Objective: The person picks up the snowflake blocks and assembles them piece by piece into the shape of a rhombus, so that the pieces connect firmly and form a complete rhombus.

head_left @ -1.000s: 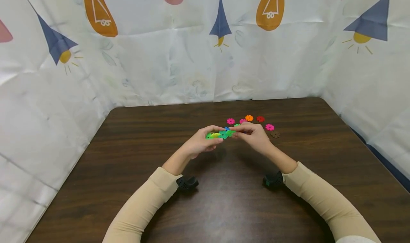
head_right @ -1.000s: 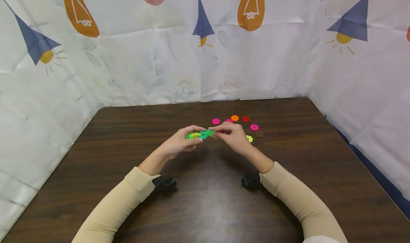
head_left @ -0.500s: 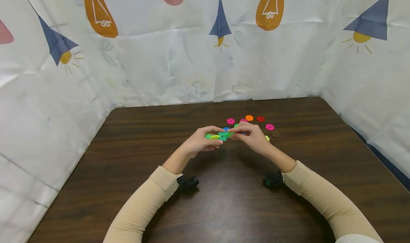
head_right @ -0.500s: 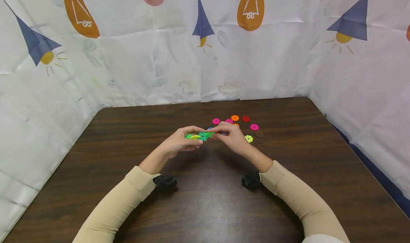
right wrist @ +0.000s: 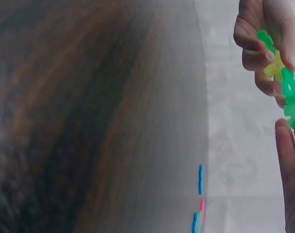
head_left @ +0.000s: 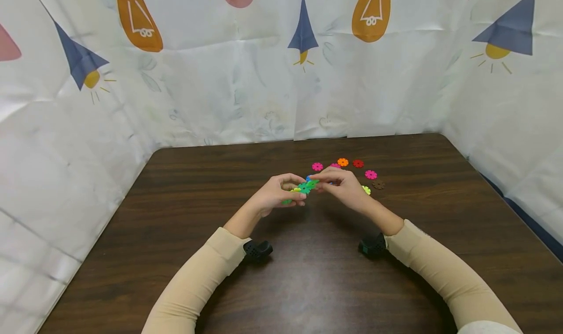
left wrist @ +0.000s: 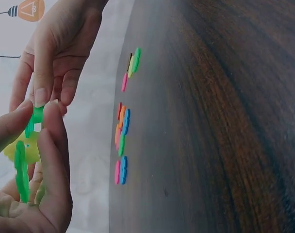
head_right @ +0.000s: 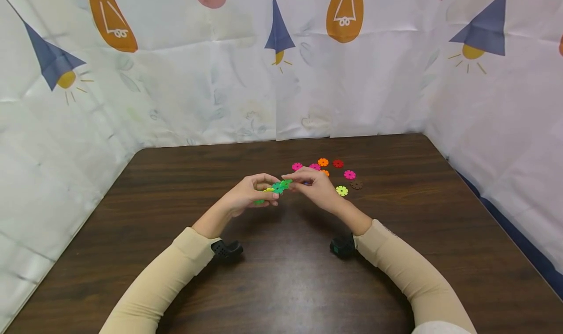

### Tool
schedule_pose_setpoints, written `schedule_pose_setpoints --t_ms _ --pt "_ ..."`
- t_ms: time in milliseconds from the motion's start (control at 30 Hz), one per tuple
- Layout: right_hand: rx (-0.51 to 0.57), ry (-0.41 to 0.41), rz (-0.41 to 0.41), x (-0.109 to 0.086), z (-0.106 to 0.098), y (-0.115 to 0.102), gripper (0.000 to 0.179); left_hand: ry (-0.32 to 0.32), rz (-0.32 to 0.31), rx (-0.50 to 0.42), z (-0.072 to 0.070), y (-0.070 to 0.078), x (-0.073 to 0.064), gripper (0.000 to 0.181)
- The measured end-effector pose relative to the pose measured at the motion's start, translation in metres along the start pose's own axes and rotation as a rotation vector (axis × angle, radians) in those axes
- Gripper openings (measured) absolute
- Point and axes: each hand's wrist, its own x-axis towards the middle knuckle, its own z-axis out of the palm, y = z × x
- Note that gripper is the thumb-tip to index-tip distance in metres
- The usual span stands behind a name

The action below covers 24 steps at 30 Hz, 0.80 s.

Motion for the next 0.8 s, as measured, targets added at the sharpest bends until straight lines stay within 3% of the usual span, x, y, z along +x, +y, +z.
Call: schedule_pose_setpoints --t_ms 267,533,800 --pt "-0.12 -0.02 0.067 0.002 -0.012 -0.002 0.04 -0.039 -0.013 -0.018 -0.003 -0.002 0.0 0.038" --pt "-0.315 0.037 0.206 0.009 -0.038 0.004 0.035 -0.036 -0.013 -0.041 -0.002 -0.006 0.0 0.034" --pt "-0.528 -0.126 0.354 0.018 -0.054 0.013 0.029 -0.002 -0.027 -0.077 -0.002 -0.005 -0.001 0.032"
